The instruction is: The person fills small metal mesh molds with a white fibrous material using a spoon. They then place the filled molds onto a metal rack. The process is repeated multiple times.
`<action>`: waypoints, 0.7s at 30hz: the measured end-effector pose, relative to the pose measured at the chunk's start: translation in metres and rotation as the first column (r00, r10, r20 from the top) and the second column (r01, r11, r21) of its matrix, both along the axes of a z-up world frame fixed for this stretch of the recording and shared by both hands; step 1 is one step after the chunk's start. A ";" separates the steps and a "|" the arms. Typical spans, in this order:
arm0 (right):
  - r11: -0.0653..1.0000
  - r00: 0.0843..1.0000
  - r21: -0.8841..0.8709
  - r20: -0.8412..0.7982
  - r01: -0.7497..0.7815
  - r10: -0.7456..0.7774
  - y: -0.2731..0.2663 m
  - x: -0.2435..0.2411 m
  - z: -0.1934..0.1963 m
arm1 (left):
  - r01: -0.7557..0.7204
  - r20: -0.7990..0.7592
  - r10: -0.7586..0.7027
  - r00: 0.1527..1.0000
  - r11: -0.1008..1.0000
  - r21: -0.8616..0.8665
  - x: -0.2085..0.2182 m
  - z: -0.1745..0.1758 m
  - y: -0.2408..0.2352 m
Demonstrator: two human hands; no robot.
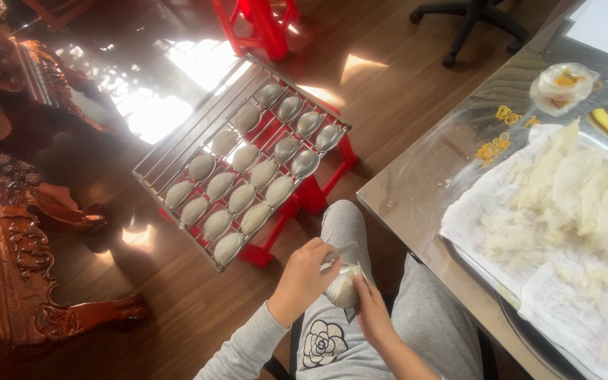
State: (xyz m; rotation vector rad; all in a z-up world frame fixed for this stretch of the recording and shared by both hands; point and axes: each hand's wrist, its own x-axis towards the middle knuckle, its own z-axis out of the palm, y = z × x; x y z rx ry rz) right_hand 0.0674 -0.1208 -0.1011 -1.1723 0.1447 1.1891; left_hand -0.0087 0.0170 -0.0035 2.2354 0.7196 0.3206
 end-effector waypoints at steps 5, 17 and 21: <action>0.991 0.965 -0.062 -0.229 0.116 -0.128 0.018 0.023 0.049 | -0.147 -0.099 0.131 0.986 0.973 -0.178 -0.021 -0.018 0.012; 0.982 0.943 -0.173 -0.305 0.079 -0.129 0.097 0.043 0.093 | -0.287 -0.061 0.288 0.956 0.867 -0.408 -0.027 -0.055 0.059; 0.999 0.951 -0.040 -0.308 -0.023 0.009 0.123 0.045 0.061 | -0.274 0.013 0.292 0.956 0.913 -0.303 -0.021 -0.064 0.108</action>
